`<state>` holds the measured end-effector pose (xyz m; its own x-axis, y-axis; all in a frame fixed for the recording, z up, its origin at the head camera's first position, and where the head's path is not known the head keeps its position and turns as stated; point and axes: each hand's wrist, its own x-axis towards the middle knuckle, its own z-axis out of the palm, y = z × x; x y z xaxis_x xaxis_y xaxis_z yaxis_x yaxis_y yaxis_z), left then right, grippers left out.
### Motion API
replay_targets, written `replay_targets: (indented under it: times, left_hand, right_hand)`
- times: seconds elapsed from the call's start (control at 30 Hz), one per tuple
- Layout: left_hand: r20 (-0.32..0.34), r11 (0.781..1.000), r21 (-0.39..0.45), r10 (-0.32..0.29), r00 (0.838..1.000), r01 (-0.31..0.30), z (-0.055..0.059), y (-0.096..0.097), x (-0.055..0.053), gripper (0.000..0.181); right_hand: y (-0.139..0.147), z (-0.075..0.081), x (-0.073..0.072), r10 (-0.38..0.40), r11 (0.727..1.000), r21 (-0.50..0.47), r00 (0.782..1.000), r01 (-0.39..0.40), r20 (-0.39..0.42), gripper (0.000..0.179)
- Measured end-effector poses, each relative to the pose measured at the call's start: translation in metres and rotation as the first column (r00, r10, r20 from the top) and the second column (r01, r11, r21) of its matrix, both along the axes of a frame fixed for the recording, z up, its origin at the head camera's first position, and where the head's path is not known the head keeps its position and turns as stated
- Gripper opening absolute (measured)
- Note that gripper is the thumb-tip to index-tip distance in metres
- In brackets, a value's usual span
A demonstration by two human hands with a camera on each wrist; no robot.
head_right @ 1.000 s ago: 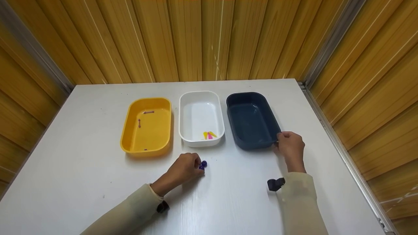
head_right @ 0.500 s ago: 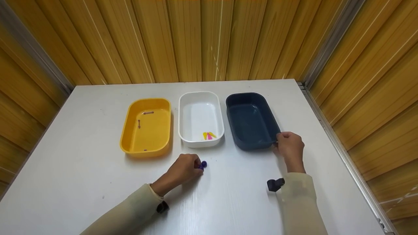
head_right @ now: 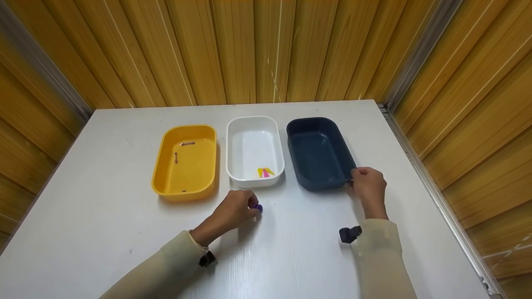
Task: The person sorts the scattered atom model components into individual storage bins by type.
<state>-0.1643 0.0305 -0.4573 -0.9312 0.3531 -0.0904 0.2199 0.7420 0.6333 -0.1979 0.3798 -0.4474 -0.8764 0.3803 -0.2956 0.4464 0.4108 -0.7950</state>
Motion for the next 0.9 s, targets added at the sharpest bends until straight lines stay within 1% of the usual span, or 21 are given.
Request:
replay_targets:
  times: [0.07, 0.23, 0.47, 0.6, 0.77, 0.9]
  left_hand:
    - [0.008, 1.000, 0.008, -0.003, 1.000, 0.003, 0.005, 0.002, -0.002, 0.006]
    - [0.063, 1.000, 0.015, -0.005, 0.998, 0.004, 0.013, 0.008, -0.006, 0.010]
    - [-0.042, 0.999, -0.008, -0.037, 0.998, 0.037, 0.019, 0.020, -0.010, 0.009]
    - [-0.055, 0.998, -0.012, -0.058, 0.997, 0.057, 0.022, 0.028, -0.012, 0.009]
    - [-0.090, 0.995, -0.009, -0.095, 0.991, 0.095, 0.025, 0.041, -0.016, 0.009]
    - [-0.081, 0.995, -0.006, -0.104, 0.991, 0.104, 0.027, 0.051, -0.020, 0.010]
  right_hand:
    - [0.000, 0.001, 0.000, -0.003, 1.000, -0.002, 1.000, 0.003, -0.004, 0.052]
    - [0.000, 0.002, -0.001, -0.001, 1.000, 0.007, 1.000, 0.001, -0.003, 0.052]
    - [0.000, 0.003, 0.000, 0.005, 1.000, 0.010, 1.000, -0.005, 0.004, 0.052]
    - [0.000, 0.003, -0.001, 0.004, 1.000, 0.016, 1.000, -0.004, 0.003, 0.052]
    - [0.000, 0.004, -0.001, -0.001, 1.000, 0.026, 1.000, 0.001, -0.001, 0.052]
    - [0.000, 0.003, -0.001, 0.004, 0.999, 0.039, 1.000, -0.004, 0.002, 0.052]
